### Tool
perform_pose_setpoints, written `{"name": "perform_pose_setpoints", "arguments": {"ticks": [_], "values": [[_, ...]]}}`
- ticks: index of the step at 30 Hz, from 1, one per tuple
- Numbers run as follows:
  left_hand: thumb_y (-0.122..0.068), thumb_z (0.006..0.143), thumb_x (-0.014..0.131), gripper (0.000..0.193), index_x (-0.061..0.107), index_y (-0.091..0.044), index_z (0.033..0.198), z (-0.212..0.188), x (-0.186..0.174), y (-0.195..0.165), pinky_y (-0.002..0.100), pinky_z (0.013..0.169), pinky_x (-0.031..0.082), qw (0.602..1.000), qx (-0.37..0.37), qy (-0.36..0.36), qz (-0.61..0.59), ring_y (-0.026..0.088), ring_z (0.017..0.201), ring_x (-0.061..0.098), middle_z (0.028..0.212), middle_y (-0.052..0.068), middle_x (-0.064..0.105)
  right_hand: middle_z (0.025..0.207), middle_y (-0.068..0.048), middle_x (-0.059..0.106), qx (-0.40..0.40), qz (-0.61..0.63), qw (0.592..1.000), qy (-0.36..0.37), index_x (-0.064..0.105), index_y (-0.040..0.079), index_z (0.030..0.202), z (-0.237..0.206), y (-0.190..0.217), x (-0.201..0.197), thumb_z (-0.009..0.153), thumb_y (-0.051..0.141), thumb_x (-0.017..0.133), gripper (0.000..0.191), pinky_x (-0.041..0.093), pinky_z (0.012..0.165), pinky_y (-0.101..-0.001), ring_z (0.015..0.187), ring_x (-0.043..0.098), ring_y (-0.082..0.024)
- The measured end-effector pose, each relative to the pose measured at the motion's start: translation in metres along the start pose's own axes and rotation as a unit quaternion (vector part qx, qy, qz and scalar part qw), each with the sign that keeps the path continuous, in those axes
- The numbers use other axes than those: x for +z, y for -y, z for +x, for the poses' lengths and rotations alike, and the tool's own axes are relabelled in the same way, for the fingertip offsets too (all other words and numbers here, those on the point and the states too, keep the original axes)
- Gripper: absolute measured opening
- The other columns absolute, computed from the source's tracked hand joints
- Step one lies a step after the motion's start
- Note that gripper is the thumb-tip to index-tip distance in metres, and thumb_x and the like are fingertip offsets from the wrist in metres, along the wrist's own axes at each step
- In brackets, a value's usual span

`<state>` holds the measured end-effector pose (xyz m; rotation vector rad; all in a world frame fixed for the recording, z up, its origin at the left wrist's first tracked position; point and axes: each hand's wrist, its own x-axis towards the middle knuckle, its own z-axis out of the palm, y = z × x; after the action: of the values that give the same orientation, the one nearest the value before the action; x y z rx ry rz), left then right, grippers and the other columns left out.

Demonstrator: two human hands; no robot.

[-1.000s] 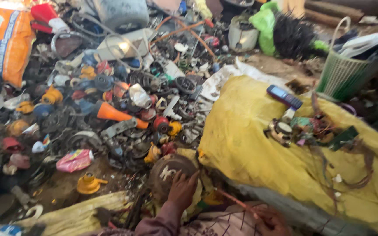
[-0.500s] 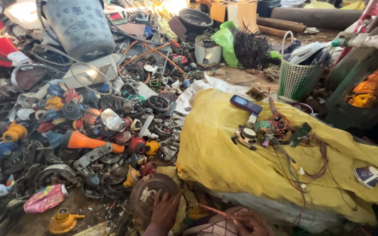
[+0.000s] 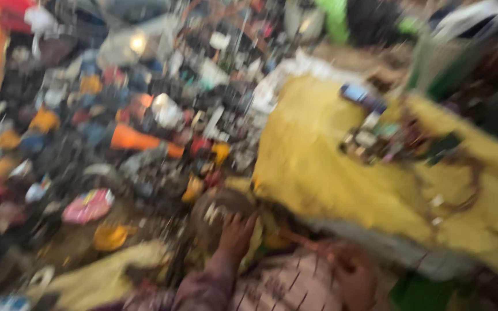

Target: The person sits on the ground and uses a red-handled screwdriver to manipulate a small white plastic component attached to a circular metal base. They repeatedly tighten or adjust the component while surrounded by piles of scrap metal and plastic parts.

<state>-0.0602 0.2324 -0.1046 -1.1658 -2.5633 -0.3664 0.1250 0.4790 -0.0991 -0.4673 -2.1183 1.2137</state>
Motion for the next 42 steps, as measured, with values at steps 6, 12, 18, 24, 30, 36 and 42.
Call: {"name": "perform_pose_setpoints", "arguments": {"ticks": [6,12,18,24,30,36,42], "values": [[-0.005,0.091,0.058,0.052,0.052,-0.005,0.143,0.003,0.011,-0.007,0.049,0.108,0.036,0.997,-0.045,0.036,0.045,0.035,0.117,0.052,0.110,0.015,0.068,0.108,-0.010,0.072,0.110,0.008,0.993,0.031,0.078,0.001,0.097,-0.014,0.004,-0.005,0.087,0.007,0.078,0.012,0.062,0.083,-0.0339,0.094,0.071,-0.022],[-0.006,0.086,0.061,0.063,0.049,-0.008,0.148,-0.007,0.000,-0.001,0.047,0.104,0.038,0.996,-0.044,-0.013,-0.081,0.033,0.110,0.055,0.105,0.011,0.071,0.113,-0.009,0.068,0.071,0.052,0.996,0.025,0.077,0.000,0.099,-0.016,-0.010,-0.004,0.087,0.003,0.078,0.013,0.060,0.085,-0.0308,0.099,0.070,-0.019],[0.002,0.080,0.058,0.078,0.044,-0.011,0.156,-0.007,0.007,0.003,0.044,0.105,0.039,0.998,-0.041,-0.021,-0.043,0.028,0.108,0.056,0.101,0.007,0.073,0.111,-0.007,0.068,0.062,0.066,0.996,0.024,0.078,0.002,0.101,-0.020,-0.021,-0.004,0.087,0.002,0.077,0.014,0.057,0.085,-0.0272,0.098,0.068,-0.016],[-0.002,0.083,0.056,0.076,0.044,-0.009,0.157,-0.010,0.012,0.002,0.043,0.103,0.040,0.999,-0.027,-0.009,-0.019,0.027,0.106,0.056,0.104,0.007,0.072,0.107,-0.007,0.071,0.008,0.028,0.999,0.030,0.079,0.004,0.103,-0.018,-0.011,-0.008,0.087,0.004,0.078,0.015,0.054,0.088,-0.0272,0.102,0.067,-0.017],[-0.019,0.091,0.064,0.056,0.051,-0.007,0.144,-0.003,0.015,-0.003,0.045,0.105,0.039,0.998,-0.058,-0.022,-0.010,0.028,0.109,0.056,0.105,0.009,0.071,0.105,-0.007,0.071,0.025,0.006,0.999,0.022,0.080,0.004,0.101,-0.017,-0.005,-0.008,0.085,0.004,0.080,0.016,0.054,0.087,-0.0277,0.101,0.067,-0.017],[-0.007,0.079,0.062,0.072,0.050,-0.007,0.150,-0.009,0.010,0.000,0.045,0.103,0.038,0.998,-0.048,-0.011,-0.028,0.028,0.105,0.056,0.101,0.007,0.071,0.112,-0.007,0.067,0.077,0.065,0.994,0.036,0.078,0.003,0.102,-0.018,-0.007,-0.007,0.086,0.003,0.077,0.015,0.058,0.086,-0.0279,0.099,0.069,-0.016],[-0.021,0.091,0.068,0.060,0.049,-0.012,0.148,-0.003,0.019,-0.005,0.045,0.103,0.038,0.996,-0.080,-0.026,-0.007,0.027,0.108,0.056,0.102,0.005,0.069,0.111,-0.008,0.069,0.056,0.031,0.997,0.032,0.078,0.002,0.100,-0.017,-0.013,-0.005,0.086,0.003,0.077,0.014,0.057,0.089,-0.0286,0.099,0.070,-0.017]]}}
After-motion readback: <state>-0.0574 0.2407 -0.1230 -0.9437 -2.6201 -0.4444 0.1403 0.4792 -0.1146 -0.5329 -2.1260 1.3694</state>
